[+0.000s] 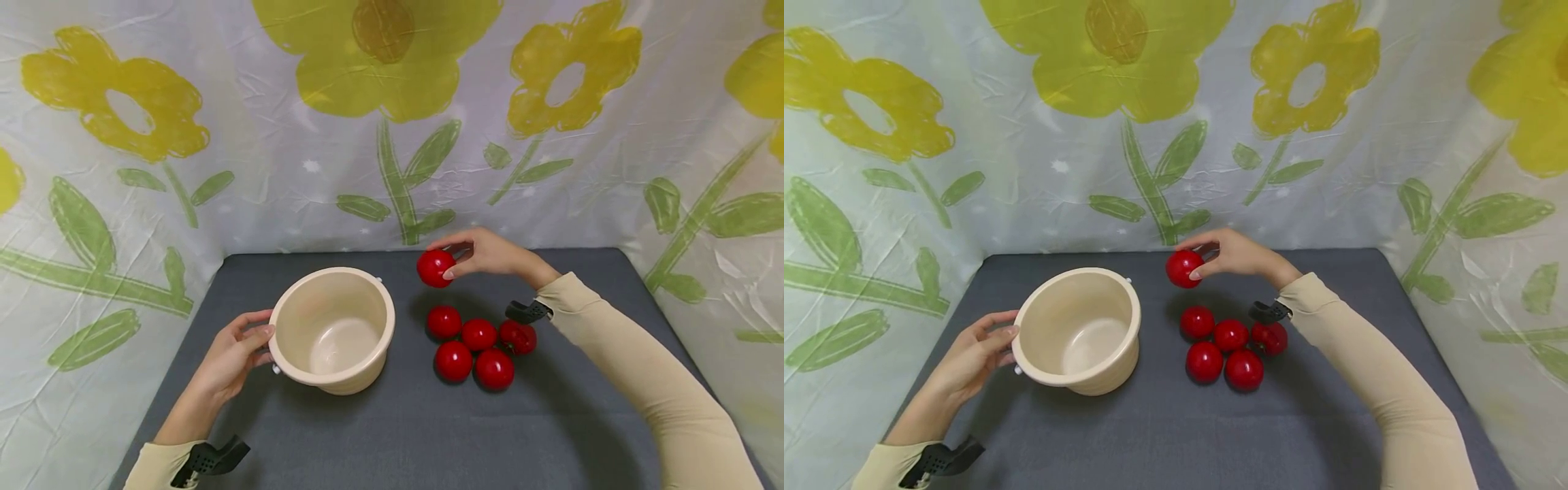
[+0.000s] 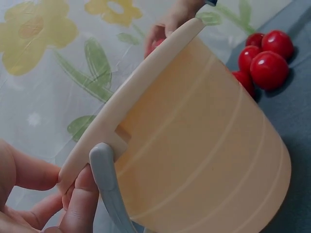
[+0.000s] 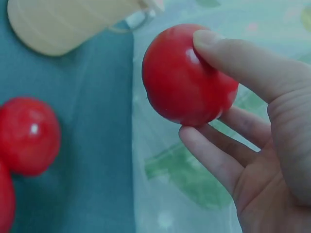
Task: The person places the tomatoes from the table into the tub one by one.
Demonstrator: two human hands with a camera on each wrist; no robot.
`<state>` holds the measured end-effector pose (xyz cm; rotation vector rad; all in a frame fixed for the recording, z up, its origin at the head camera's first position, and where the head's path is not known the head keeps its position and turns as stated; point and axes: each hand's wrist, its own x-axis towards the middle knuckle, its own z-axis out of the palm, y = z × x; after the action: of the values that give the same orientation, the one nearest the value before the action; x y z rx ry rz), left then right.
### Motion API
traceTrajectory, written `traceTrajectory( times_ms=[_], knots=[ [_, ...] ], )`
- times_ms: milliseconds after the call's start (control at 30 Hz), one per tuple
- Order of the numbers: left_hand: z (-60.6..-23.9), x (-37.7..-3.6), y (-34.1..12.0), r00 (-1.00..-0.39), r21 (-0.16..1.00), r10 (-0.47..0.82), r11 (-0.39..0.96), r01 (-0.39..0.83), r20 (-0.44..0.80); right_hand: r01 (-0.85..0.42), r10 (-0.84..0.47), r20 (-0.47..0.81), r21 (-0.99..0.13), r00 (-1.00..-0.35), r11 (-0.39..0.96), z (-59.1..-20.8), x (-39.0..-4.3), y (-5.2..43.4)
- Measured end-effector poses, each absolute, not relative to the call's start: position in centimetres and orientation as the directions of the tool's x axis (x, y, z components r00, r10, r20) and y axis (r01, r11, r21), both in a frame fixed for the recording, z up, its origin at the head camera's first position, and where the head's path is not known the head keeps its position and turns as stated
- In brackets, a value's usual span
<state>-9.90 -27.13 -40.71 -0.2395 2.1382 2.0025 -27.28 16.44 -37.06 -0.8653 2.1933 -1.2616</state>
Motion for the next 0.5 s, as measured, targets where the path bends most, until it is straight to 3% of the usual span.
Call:
traceTrajectory(
  times_ms=[500],
  knots=[
    [-40.6,-9.7,-26.5,-0.966,0.966,0.012,0.005,-0.258,-0.258,-0.336,-0.804,0.005,-0.910,-0.594,0.242,-34.3,-26.6,10.8]
  ],
)
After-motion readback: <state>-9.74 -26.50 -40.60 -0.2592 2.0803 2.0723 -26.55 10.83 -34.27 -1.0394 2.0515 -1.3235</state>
